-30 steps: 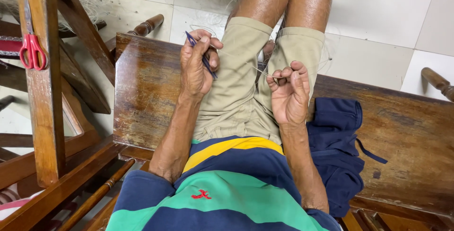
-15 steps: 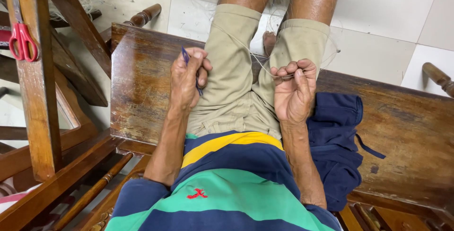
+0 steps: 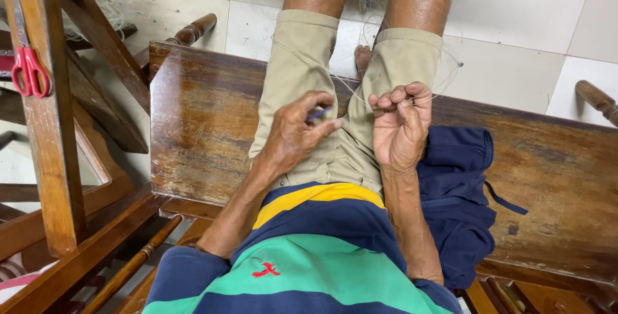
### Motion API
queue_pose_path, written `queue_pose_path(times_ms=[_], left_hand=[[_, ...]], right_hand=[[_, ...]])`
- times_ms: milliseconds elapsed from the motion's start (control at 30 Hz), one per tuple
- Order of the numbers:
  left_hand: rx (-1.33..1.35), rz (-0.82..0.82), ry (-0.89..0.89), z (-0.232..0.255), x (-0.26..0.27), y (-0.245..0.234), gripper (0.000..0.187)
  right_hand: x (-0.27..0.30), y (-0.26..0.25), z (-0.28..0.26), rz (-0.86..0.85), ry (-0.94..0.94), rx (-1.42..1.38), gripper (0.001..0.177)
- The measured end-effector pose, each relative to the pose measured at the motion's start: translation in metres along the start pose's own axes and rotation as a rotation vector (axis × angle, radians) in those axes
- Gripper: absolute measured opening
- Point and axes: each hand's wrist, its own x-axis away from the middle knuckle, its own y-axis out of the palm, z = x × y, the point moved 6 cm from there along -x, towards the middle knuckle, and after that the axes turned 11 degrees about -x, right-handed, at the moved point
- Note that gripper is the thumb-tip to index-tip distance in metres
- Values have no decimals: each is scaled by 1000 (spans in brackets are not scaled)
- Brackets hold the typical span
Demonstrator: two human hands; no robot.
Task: Repair a fine-mesh fishing net using a netting needle and line while sitting on a bench.
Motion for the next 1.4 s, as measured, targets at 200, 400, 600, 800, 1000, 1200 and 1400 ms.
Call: queue_pose_path(times_ms=[200,400,600,800,1000,1200,1400], left_hand=[[134,-267,-34,3,2,28,28],[288,-221,-37,-2,0,32,16],[319,-59,-50,11,-23,19,16],[271,-23,2,26,-46,6,15],[317,2,-37,40,-59,0,11],[259,-43,82,43,-62,0,23],[271,-11,43,45,-74,-6,26]], right_hand=[[1,-4,1,30,-5,18,27],[3,-7,0,61,-19,67,26],[2,-3,-3,53,-33,88,22],[-1,-4,-5,6,-58,76,23],[-7,-6,-5,-5,-43,64,28],[0,7,-5,85,-17,67,36],[-1,11,-6,120,-3,117,40]])
